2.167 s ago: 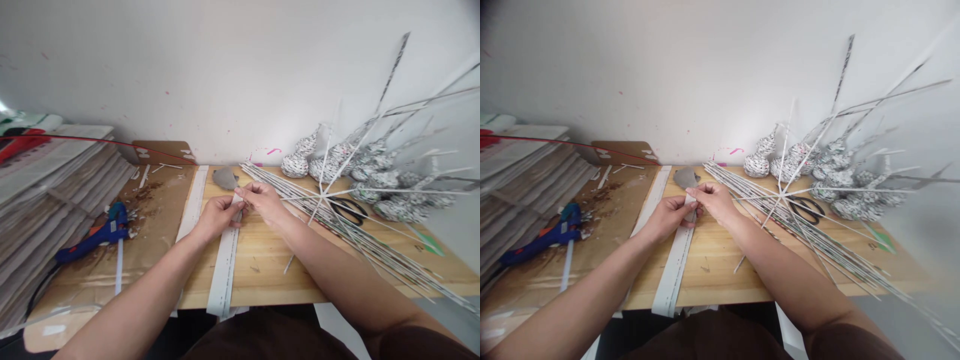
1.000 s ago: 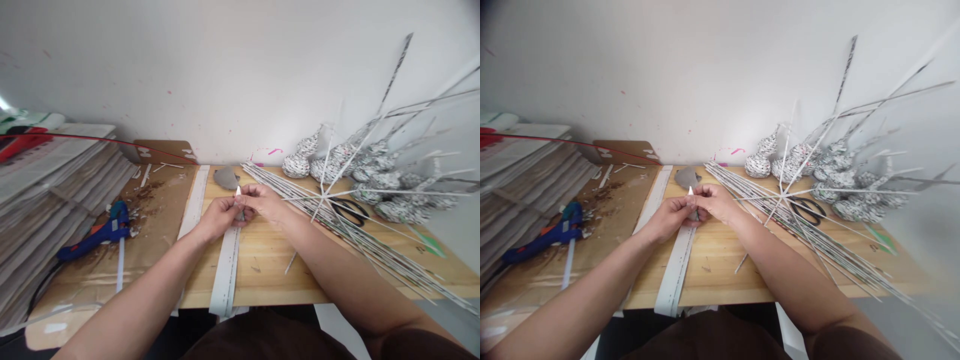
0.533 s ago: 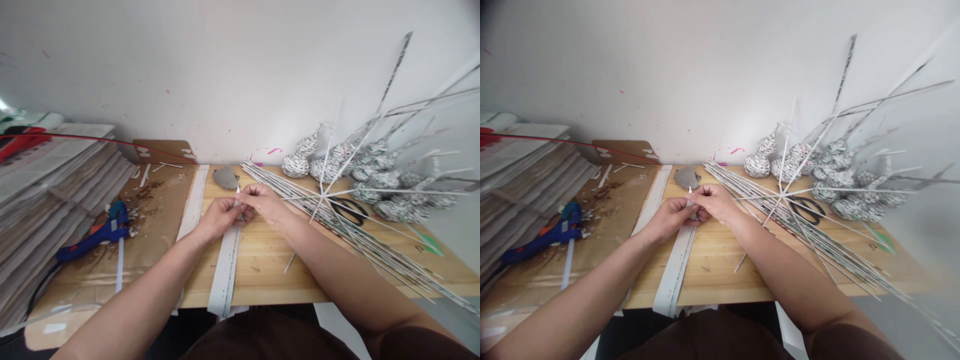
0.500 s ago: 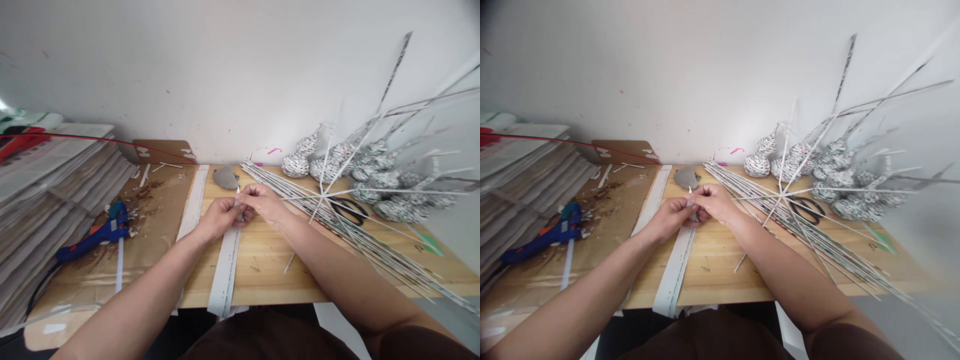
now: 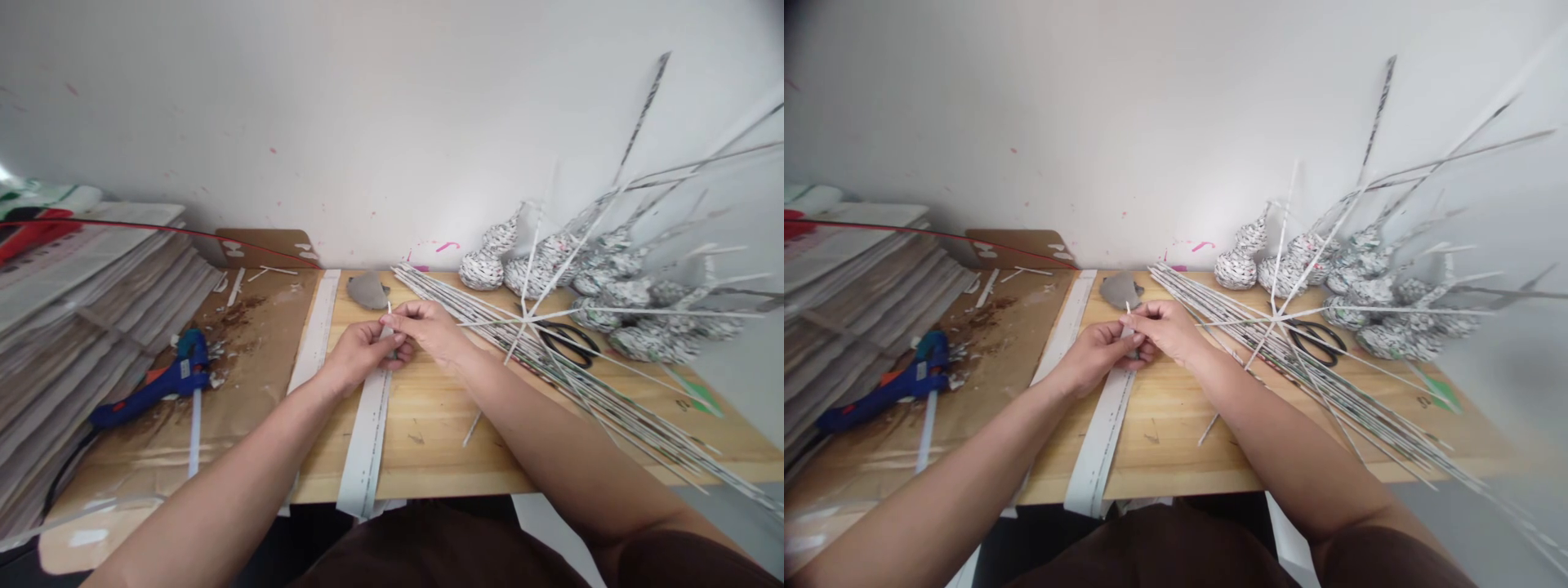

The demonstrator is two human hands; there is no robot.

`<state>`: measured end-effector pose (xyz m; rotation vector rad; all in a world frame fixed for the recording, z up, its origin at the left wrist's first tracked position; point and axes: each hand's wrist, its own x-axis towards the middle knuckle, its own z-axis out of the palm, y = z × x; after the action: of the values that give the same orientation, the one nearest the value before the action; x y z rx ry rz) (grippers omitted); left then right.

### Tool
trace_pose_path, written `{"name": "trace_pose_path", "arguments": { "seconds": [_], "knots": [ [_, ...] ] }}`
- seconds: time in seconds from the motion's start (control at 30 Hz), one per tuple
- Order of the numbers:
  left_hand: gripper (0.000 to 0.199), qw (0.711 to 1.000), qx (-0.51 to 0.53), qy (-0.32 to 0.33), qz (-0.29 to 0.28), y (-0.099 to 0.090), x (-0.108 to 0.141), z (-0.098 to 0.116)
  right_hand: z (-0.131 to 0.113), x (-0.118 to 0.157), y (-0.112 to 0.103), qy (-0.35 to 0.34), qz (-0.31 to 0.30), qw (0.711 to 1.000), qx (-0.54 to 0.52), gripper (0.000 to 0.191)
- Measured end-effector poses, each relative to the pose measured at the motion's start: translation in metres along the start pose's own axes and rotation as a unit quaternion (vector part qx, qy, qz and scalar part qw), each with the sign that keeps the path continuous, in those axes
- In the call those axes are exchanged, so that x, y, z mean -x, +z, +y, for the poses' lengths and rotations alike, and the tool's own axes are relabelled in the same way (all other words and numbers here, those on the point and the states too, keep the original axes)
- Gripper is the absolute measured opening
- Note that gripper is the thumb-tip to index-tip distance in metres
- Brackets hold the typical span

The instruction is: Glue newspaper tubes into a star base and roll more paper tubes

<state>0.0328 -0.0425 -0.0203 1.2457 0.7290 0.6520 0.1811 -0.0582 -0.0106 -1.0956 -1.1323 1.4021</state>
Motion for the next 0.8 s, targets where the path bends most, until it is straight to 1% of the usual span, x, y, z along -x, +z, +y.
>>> {"name": "trace_pose_path", "arguments": {
  "seconds": [0.13, 0.27, 0.33, 0.4, 0.47, 0.53, 0.63, 0.8],
  "knots": [
    [0.035, 1.0, 0.006, -0.009, 0.008, 0.0007, 0.0005, -0.0012, 0.0022, 0.0, 0.0012, 0.001, 0.01, 1.0, -0.007, 0.031],
    [0.038, 1.0, 0.006, -0.015, -0.013, 0.0014, 0.0018, -0.0012, 0.0031, 0.0001, 0.0024, 0.011, 0.014, 0.999, -0.03, 0.037],
    [0.039, 1.0, 0.009, -0.015, -0.022, 0.0013, 0.0017, -0.0013, 0.0017, 0.0003, 0.0023, 0.016, 0.005, 0.999, -0.037, 0.038],
    [0.04, 0.999, 0.015, -0.014, -0.025, 0.001, 0.0012, -0.0015, -0.0007, 0.0006, 0.0012, 0.021, -0.017, 0.999, -0.032, 0.035],
    [0.04, 0.999, 0.017, -0.016, -0.023, 0.0009, 0.0007, -0.0017, -0.0031, 0.0009, -0.0004, 0.023, -0.039, 0.999, -0.023, 0.032],
    [0.039, 1.0, 0.014, -0.02, -0.018, 0.0011, 0.0006, -0.0017, -0.0044, 0.001, -0.0017, 0.022, -0.044, 0.999, -0.017, 0.032],
    [0.037, 1.0, -0.003, -0.026, -0.012, 0.0021, 0.001, -0.0017, -0.0038, 0.0001, -0.0022, 0.026, -0.021, 0.999, -0.009, 0.034],
    [0.038, 0.998, -0.025, -0.04, -0.038, 0.003, 0.0019, -0.0032, -0.0007, -0.003, -0.0015, -0.004, 0.075, 0.997, 0.01, 0.039]
  ]
}}
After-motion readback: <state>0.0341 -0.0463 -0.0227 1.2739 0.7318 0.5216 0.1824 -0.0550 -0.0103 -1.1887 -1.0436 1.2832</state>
